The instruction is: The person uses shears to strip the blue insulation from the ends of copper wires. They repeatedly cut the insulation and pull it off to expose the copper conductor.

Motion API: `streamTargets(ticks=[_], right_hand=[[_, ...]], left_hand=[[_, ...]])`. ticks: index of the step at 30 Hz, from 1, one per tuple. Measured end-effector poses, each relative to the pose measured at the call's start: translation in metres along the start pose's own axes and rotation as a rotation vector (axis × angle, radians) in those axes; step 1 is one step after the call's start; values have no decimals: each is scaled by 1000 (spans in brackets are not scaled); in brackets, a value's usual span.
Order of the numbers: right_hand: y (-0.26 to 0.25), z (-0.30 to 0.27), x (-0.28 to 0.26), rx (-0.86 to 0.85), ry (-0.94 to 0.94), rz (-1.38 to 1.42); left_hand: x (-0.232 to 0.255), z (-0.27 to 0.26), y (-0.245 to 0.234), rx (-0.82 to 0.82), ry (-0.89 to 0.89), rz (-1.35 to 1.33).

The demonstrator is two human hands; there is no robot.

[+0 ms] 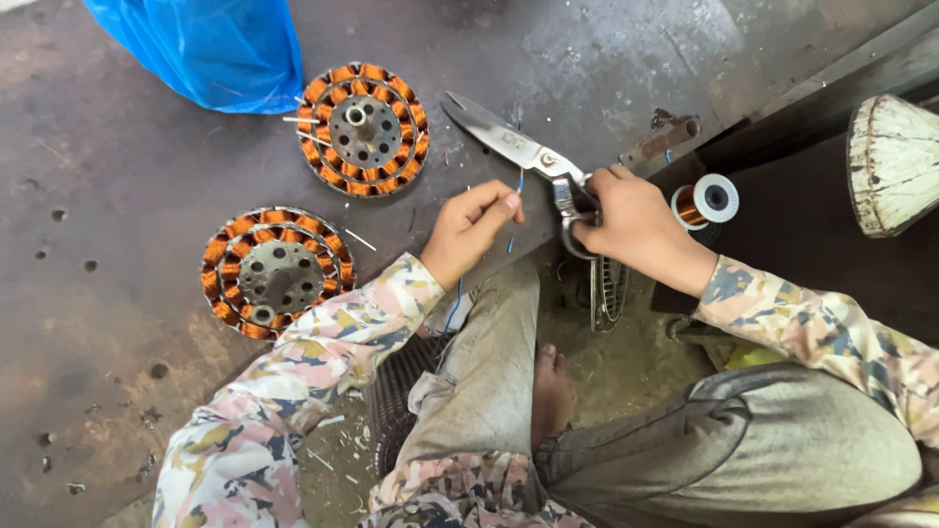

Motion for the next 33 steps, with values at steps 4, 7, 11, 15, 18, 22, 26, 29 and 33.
streamTargets(ticks=[4,7,11,15,18,22,26,29,33], right_hand=[[-31,8,-42,175,-320,-139],[-43,10,-69,285,-681,-258],[-34,18,-73,109,-669,-115],[-28,22,-60,-16,-704,-45],[-30,18,-53,-15,-779,-21],[-32,17,-48,-49,-809,8],[-32,15,-49,-61,-840,25],[-31,11,-49,-70,-863,19],[-30,17,-41,-109,-830,0]], left_hand=[[-11,2,-1,-59,99,70],[-19,2,-3,-34,90,119],[-32,0,-8,-26,-197,-35],[-20,0,-6,-65,-11,81],[-8,-2,0,-74,118,205],[3,-5,4,-75,71,296],[10,-8,9,-91,80,270],[10,-11,13,-107,69,206],[9,-12,6,-104,48,237]])
Point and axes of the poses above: each hand's wrist, its own z-axis towards the middle knuckle, its own y-axis out of the palm, x = y × z, the point moved 3 cm from there along z, towards the middle knuckle
